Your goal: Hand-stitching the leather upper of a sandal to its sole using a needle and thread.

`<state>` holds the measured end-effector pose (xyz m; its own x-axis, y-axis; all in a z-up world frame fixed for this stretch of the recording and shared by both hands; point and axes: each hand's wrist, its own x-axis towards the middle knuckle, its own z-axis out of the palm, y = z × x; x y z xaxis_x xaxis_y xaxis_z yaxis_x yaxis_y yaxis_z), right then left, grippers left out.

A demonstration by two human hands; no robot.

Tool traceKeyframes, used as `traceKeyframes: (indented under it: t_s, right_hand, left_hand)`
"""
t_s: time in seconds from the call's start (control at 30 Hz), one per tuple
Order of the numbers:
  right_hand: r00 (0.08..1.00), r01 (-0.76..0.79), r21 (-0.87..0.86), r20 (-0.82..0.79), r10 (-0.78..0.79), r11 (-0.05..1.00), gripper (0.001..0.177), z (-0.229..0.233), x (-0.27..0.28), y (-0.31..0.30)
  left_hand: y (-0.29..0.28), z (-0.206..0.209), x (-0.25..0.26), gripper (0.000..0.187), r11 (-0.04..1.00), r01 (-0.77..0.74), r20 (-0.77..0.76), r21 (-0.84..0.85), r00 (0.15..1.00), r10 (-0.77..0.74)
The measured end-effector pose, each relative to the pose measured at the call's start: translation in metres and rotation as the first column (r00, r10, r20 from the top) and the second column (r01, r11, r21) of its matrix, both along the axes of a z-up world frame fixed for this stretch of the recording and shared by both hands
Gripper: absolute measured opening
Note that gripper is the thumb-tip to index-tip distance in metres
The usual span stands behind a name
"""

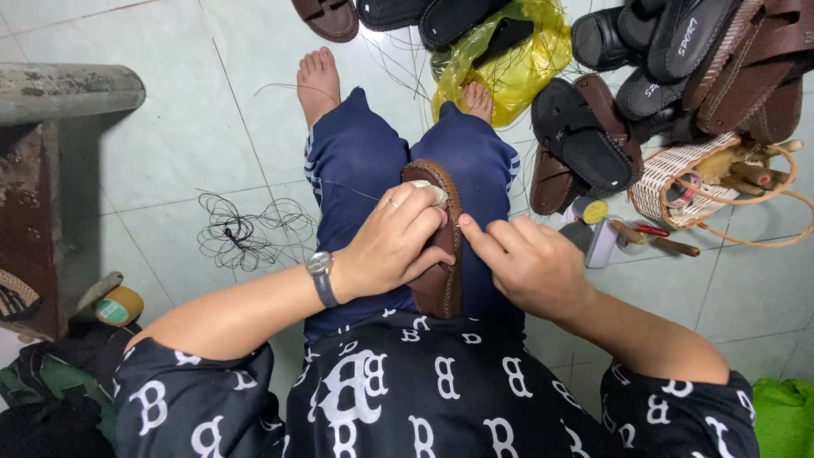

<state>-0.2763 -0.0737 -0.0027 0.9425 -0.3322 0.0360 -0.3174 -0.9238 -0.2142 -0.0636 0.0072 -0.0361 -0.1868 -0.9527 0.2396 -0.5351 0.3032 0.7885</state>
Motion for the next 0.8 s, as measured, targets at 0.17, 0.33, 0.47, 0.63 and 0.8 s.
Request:
traceKeyframes:
  t_s: [0.17,0.33,0.47,0.63,0.8]
  right_hand:
    - [0.973,0.053,0.181,0.211,-0.092,0.982,0.022,-0.046,0.008,0.015]
    - [0.963,0.101,0.353,0.2,-0.181,0.93,0.02,-0.022,0.009,0.015]
    - [0.969,0.222,0.302,0.036,-0.244,0.927,0.034,-0.005,0.001,0.026]
    - [0.933,0.283,0.448,0.075,-0.351,0.848,0.034,-0.007,0.008,0.032]
    - [0.884,0.38,0.432,0.091,-0.459,0.818,0.033,-0.017,0.008,0.047]
  left_hand:
    - [-0.005,0.002,0.003,0.04,0.998,-0.022,-0.042,-0.056,0.999,0.02]
    - [-0.022,0.029,0.043,0.046,0.987,0.154,-0.112,0.046,0.983,-0.148]
    - [-0.02,0.019,0.062,0.014,0.954,0.222,-0.083,0.2,0.974,-0.209]
    - [-0.048,0.049,0.058,0.008,0.777,0.446,-0.633,0.444,0.77,-0.08]
    - [-0.051,0.033,0.05,0.011,0.841,0.393,-0.639,0.372,0.765,-0.075]
